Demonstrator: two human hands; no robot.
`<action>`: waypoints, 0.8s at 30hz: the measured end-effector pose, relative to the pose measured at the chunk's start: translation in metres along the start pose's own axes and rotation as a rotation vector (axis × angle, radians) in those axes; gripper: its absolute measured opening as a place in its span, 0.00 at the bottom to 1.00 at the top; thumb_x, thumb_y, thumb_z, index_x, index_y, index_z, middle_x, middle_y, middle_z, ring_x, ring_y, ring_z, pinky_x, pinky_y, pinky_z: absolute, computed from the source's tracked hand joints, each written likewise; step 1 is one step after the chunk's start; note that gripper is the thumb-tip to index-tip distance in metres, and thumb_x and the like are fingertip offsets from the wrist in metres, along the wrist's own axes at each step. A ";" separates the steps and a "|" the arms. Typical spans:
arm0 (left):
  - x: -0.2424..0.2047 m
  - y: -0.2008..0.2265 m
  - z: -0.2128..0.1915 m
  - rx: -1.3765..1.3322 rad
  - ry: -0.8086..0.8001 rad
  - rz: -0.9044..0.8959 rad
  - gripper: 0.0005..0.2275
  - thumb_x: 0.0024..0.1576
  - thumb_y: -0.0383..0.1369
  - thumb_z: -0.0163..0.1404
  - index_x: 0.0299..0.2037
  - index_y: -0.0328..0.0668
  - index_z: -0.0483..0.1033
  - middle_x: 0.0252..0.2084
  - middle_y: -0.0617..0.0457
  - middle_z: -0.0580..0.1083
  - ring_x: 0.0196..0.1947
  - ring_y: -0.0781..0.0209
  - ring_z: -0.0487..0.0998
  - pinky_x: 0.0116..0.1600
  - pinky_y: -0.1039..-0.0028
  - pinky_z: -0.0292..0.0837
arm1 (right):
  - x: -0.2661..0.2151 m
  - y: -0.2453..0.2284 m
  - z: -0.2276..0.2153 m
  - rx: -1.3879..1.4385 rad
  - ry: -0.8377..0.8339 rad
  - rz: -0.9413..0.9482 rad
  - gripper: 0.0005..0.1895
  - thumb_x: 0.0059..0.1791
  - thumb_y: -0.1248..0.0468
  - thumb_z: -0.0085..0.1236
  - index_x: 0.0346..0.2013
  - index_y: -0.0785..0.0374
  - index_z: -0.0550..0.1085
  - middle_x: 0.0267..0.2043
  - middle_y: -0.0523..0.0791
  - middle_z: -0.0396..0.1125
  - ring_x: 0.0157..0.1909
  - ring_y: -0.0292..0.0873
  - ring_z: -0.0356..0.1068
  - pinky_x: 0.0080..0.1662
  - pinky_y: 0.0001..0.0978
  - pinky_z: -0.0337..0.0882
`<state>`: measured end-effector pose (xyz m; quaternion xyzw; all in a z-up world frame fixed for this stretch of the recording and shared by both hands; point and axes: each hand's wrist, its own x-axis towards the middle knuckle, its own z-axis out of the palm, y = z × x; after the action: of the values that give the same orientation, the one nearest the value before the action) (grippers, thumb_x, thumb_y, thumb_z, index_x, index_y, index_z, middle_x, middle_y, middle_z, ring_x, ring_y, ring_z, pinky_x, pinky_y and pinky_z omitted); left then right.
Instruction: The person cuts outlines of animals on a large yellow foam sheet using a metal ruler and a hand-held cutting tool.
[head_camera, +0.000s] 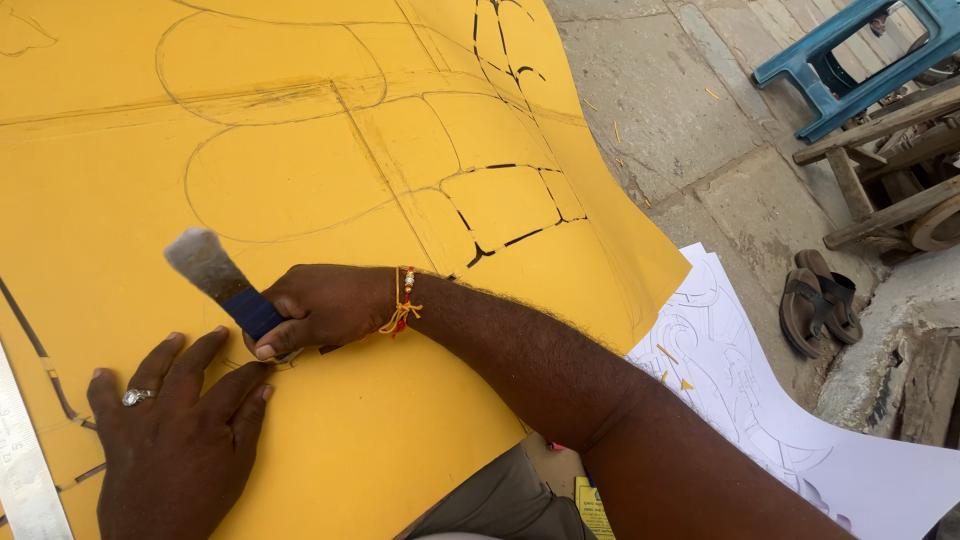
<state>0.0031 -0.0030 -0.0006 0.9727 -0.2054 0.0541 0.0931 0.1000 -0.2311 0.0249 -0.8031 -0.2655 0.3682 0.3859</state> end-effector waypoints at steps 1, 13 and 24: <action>0.000 0.000 -0.001 -0.012 -0.007 -0.003 0.14 0.57 0.48 0.53 0.52 0.67 0.81 0.65 0.60 0.71 0.71 0.56 0.67 0.73 0.40 0.52 | 0.000 -0.001 0.000 0.001 0.000 -0.001 0.22 0.53 0.43 0.55 0.39 0.59 0.78 0.26 0.42 0.72 0.29 0.36 0.72 0.34 0.33 0.71; 0.016 0.010 -0.019 -0.429 -0.102 -0.060 0.11 0.52 0.43 0.60 0.42 0.53 0.81 0.63 0.53 0.68 0.71 0.48 0.58 0.70 0.27 0.35 | -0.017 -0.010 -0.001 0.411 0.093 0.067 0.11 0.53 0.57 0.58 0.40 0.63 0.77 0.34 0.38 0.71 0.37 0.31 0.68 0.39 0.26 0.70; 0.019 -0.001 -0.019 -0.754 -0.006 -0.185 0.03 0.64 0.33 0.52 0.40 0.46 0.73 0.31 0.57 0.74 0.41 0.59 0.77 0.76 0.39 0.43 | -0.023 0.010 0.019 0.623 0.425 -0.018 0.13 0.55 0.55 0.59 0.42 0.63 0.77 0.35 0.39 0.70 0.36 0.31 0.65 0.40 0.24 0.68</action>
<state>0.0196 -0.0057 0.0203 0.8848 -0.1227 -0.0365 0.4481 0.0730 -0.2453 0.0172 -0.7033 -0.0619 0.2530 0.6615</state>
